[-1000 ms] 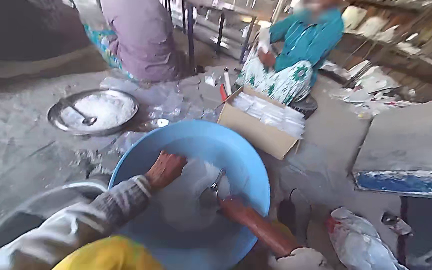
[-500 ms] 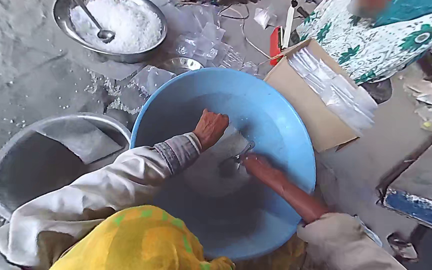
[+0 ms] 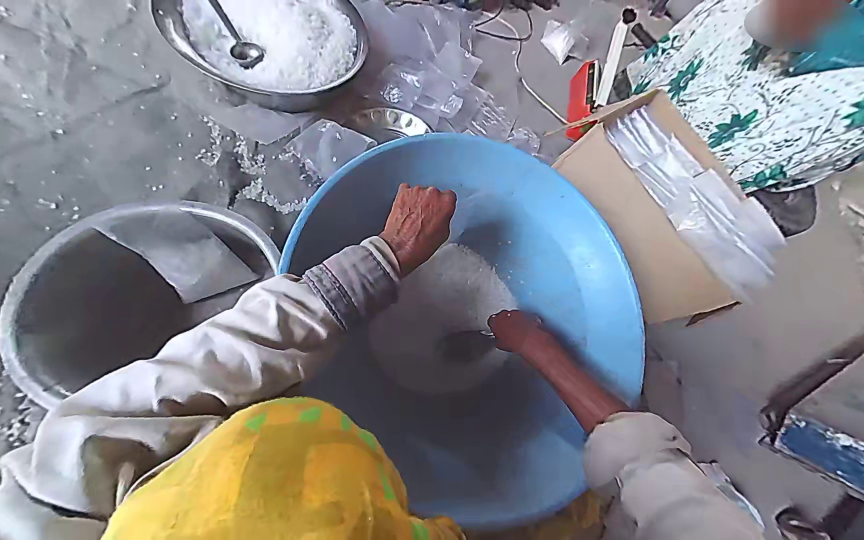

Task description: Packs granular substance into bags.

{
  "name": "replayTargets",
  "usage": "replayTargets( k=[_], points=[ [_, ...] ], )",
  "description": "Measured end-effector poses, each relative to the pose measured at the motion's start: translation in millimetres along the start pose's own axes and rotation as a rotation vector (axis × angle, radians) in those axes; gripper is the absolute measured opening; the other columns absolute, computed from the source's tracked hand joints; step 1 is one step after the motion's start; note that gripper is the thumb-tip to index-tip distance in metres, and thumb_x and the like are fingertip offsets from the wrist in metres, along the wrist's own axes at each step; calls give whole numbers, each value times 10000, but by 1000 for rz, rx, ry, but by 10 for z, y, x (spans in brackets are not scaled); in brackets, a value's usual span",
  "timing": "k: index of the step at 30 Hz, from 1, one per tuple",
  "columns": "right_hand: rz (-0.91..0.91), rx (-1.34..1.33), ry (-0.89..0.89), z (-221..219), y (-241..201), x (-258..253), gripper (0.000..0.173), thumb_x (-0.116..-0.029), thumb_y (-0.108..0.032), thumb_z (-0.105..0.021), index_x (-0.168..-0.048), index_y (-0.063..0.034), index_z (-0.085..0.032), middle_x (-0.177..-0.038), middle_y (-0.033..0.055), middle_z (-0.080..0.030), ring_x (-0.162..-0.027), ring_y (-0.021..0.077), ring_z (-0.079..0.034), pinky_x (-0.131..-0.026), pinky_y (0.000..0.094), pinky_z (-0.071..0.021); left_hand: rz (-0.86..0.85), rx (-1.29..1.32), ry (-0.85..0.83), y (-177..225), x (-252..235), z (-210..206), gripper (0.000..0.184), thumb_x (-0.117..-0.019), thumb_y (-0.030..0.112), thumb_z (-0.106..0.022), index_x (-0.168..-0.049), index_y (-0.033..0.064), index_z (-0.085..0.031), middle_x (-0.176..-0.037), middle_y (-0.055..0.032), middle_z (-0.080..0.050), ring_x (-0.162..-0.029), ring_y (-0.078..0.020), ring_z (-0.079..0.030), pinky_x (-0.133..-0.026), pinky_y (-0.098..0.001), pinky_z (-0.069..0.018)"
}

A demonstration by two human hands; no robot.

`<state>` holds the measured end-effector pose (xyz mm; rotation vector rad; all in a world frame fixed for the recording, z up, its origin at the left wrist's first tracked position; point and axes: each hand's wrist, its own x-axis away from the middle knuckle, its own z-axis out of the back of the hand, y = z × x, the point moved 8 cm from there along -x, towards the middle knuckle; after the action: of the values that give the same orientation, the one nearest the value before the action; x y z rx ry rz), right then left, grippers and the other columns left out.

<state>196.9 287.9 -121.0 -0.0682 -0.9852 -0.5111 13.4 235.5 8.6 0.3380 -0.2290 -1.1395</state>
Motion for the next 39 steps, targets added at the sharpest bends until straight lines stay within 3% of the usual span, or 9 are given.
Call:
replayTargets(
  k=[5, 7, 10, 17, 22, 25, 28, 31, 39],
  points=[
    [16, -179, 70, 109, -5, 375, 375, -1046, -156, -541, -1345, 69, -566, -1348, 329, -577, -1295, 491, -535, -1048, 638, -397, 41, 82, -134, 7, 15, -51, 305, -1087, 124, -475, -1111, -113, -666, -1067, -329, -677, -1079, -514, -655, -892, -661, -482],
    [-34, -212, 138, 172, -10, 446, 415, -1078, -163, -486, -1424, 66, -497, -1360, 329, -571, -1309, 473, -536, -1069, 600, -395, 56, 56, -117, 8, 28, -40, 299, -1085, 107, -464, -1098, -124, -654, -1067, -338, -671, -1087, -524, -648, -892, -663, -477],
    [-56, -184, 284, 249, -80, 382, 384, -1070, -108, -470, -1382, 113, -513, -1255, 338, -624, -1215, 484, -598, -998, 589, -444, 85, 24, -45, -43, 22, 39, 302, -1088, 101, -452, -1092, -132, -644, -1073, -353, -666, -1090, -538, -647, -883, -667, -482],
    [284, -183, 212, 62, -672, 269, 399, -1081, -122, -435, -1386, 124, -514, -1349, 342, -569, -1286, 480, -554, -1060, 576, -428, 89, 73, -87, -115, 14, 4, 290, -1074, 102, -491, -1103, -131, -659, -1110, -349, -668, -1120, -533, -641, -914, -676, -482],
    [286, -278, 45, -73, -570, 225, 299, -1085, -122, -444, -1204, 98, -608, -1074, 271, -651, -958, 383, -658, -885, 535, -501, 47, 117, -225, -29, 16, -171, 256, -1057, 93, -527, -1072, -125, -662, -1106, -323, -669, -1123, -500, -643, -915, -661, -488],
    [340, -376, 82, -66, -434, 388, 346, -1095, -141, -444, -1148, 138, -643, -1074, 307, -664, -1013, 414, -649, -935, 548, -467, 48, 181, -249, -42, 23, -228, 233, -1048, 72, -533, -1039, -125, -657, -1086, -316, -665, -1102, -487, -646, -901, -648, -495],
    [363, -644, 189, -49, -211, 701, 337, -1090, -148, -454, -952, 105, -629, -804, 158, -577, -735, 216, -544, -728, 388, -447, 99, 274, -231, -104, 0, -258, 228, -1036, 68, -537, -976, -122, -648, -1024, -298, -656, -1007, -453, -661, -855, -621, -510],
    [279, -1006, 210, -172, 0, 987, 283, -1113, -172, -429, -975, 16, -589, -656, 6, -580, -501, 57, -567, -505, 215, -500, 149, 375, -224, -162, 2, -293, 246, -1040, 98, -537, -987, -115, -648, -956, -269, -654, -863, -398, -674, -775, -575, -535],
    [133, -1623, 567, -340, 109, 1373, 263, -1120, -123, -361, -1014, 2, -566, -686, -10, -657, -499, 33, -591, -489, 176, -514, 282, 592, -501, -41, 186, -806, 324, -1061, 185, -568, -1080, -131, -634, -949, -239, -666, -726, -272, -663, -723, -454, -575]
  ],
)
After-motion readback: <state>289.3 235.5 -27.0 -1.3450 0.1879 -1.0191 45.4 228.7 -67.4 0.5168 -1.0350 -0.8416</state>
